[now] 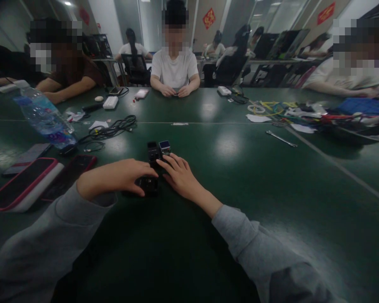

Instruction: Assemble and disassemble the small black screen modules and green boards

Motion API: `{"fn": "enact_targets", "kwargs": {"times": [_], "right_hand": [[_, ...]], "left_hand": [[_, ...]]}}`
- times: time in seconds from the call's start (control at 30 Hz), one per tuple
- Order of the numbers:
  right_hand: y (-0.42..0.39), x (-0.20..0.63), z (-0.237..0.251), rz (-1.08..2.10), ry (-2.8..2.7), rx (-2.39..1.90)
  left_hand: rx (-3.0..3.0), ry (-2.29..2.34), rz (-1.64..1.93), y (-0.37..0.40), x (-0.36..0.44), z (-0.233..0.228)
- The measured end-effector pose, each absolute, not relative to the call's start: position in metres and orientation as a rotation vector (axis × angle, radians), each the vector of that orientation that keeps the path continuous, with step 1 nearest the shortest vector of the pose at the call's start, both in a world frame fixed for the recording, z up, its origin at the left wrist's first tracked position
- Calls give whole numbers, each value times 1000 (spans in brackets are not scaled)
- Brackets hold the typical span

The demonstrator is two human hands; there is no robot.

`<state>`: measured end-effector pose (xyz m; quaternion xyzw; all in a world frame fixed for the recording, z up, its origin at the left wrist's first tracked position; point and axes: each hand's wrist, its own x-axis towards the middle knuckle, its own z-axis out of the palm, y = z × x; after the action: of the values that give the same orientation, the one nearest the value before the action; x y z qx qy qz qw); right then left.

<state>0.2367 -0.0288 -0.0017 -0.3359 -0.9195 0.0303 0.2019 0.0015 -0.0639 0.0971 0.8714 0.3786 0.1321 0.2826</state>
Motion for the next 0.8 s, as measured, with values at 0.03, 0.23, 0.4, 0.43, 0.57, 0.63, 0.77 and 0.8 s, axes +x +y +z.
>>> {"fn": "enact_targets", "kwargs": {"times": [0.03, 0.23, 0.4, 0.43, 0.57, 0.63, 0.77, 0.8], "right_hand": [[-29, 237, -2, 91, -2562, -940], [-31, 237, 2, 136, -2541, -953], [-31, 237, 3, 149, -2533, -957], [-31, 237, 3, 147, -2532, -955], [-30, 238, 3, 138, -2539, -958], [-30, 239, 4, 145, -2534, -959], [-31, 238, 6, 157, -2514, -957], [-31, 238, 6, 152, -2505, -958]], "left_hand": [[2374, 1030, 325, -65, 0, 94], [2690, 1097, 138, -67, -7, 95], [2800, 1225, 251, -48, -12, 85], [2820, 1266, 261, -43, -13, 82], [2879, 1326, 269, -27, -20, 74], [2920, 1356, 259, -22, -21, 70], [3001, 1387, 244, -16, -17, 57], [3014, 1398, 246, -16, -15, 53]]}}
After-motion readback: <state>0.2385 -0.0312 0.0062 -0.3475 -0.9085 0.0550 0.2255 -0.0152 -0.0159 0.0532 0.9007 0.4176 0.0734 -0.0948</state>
